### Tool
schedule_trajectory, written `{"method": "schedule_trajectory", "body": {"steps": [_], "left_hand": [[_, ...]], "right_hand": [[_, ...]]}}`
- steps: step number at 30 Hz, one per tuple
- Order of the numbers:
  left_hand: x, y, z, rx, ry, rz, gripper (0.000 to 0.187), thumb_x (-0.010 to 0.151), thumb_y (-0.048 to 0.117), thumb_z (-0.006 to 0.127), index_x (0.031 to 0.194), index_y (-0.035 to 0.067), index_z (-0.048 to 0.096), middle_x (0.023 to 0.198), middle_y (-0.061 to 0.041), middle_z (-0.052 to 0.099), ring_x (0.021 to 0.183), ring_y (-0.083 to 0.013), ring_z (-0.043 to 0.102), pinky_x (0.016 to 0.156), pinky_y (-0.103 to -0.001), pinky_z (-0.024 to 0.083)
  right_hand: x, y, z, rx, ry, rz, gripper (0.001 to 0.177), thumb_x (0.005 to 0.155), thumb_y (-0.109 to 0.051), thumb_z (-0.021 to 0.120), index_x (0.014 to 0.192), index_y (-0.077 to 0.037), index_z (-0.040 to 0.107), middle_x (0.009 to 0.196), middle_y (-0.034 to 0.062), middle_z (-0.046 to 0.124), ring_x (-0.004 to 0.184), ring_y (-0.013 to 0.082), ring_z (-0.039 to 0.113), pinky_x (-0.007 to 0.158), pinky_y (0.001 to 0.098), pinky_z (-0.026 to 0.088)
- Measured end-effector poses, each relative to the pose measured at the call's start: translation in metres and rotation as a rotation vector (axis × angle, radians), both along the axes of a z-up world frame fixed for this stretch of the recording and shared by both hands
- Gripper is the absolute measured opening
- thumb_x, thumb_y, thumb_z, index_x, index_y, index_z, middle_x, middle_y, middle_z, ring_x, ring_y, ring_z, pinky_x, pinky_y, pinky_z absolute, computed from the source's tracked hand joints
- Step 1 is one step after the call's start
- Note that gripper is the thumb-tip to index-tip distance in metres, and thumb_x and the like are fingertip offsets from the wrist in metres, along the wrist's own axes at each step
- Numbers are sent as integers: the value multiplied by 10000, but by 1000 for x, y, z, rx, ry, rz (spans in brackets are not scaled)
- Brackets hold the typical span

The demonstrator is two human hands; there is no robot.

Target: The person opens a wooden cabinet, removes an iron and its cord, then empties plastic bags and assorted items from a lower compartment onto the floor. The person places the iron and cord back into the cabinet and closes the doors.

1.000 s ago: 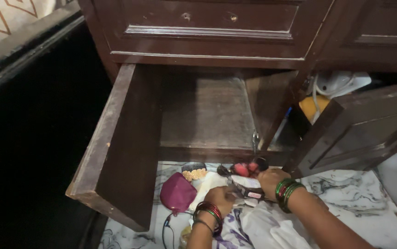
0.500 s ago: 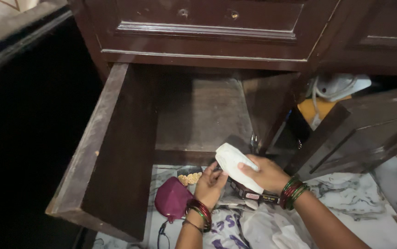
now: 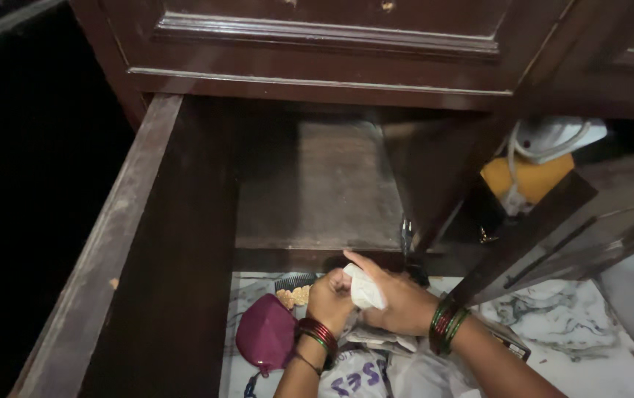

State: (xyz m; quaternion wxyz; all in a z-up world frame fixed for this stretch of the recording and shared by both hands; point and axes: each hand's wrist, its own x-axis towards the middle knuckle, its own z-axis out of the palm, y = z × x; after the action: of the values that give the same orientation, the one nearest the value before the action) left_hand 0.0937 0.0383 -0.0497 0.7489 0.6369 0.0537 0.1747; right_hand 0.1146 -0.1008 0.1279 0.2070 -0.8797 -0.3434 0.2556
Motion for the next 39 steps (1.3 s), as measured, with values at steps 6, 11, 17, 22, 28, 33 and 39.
{"method": "schedule_trajectory", "body": {"steps": [6, 11, 17, 22, 28, 33, 39], "left_hand": [[-12, 31, 71, 481, 41, 430, 129, 907, 130, 664, 1012, 71, 709, 1059, -93, 750, 975, -255, 712, 865, -376, 547], [-4, 59, 93, 921, 36, 666, 510, 922, 170, 575, 1420, 61, 544, 1542, -159, 472, 1490, -342, 342, 1238, -492, 218], [23, 73, 66, 1153, 322, 575, 671, 959, 328, 455, 1509, -28, 307, 1599, -229, 243, 1548, -372, 123, 1207, -490, 59], [28, 77, 58, 1070, 331, 505, 606, 1035, 335, 330, 1540, 3, 293, 1643, -191, 217, 1546, -317, 78, 1239, -470, 35], [31, 81, 57, 1067, 366, 506, 595, 1067, 349, 209, 1554, 11, 275, 1647, -189, 206, 1543, -317, 82, 1237, -468, 30], [26, 79, 59, 1039, 313, 536, 590, 1071, 336, 210, 1562, 18, 282, 1649, -176, 229, 1554, -320, 110, 1246, -469, 51], [29, 80, 62, 906, 278, 560, 581, 1070, 319, 235, 1564, 19, 298, 1655, -188, 239, 1556, -317, 133, 1250, -466, 80]], "right_hand": [[36, 18, -16, 248, -291, -370, 638, 843, -73, 691, 1365, -144, 331, 1017, 250, 728, 957, 391, 742, 794, 473, 582], [95, 39, -8, 226, -695, -405, 521, 755, -18, 728, 1188, -89, 448, 1050, 262, 678, 955, 460, 684, 800, 522, 560], [157, 81, -6, -26, -967, -359, 325, 869, -43, 618, 1181, -59, 526, 1109, 215, 671, 969, 410, 699, 760, 509, 582], [148, 108, -30, -660, -435, -249, 412, 972, -101, 530, 1384, -84, 520, 1279, 191, 677, 1167, 315, 685, 973, 470, 554], [67, 75, -32, -510, -206, 95, 404, 928, -61, 582, 1313, -124, 688, 1196, 191, 748, 1096, 283, 739, 918, 420, 556], [87, 83, 2, -554, -193, -314, 482, 899, -53, 610, 1354, -189, 530, 1054, 98, 733, 938, 265, 780, 762, 366, 651], [173, 95, -30, -276, -904, -431, 323, 967, -157, 540, 1277, -97, 471, 1152, 164, 648, 956, 339, 722, 705, 469, 611]]}}
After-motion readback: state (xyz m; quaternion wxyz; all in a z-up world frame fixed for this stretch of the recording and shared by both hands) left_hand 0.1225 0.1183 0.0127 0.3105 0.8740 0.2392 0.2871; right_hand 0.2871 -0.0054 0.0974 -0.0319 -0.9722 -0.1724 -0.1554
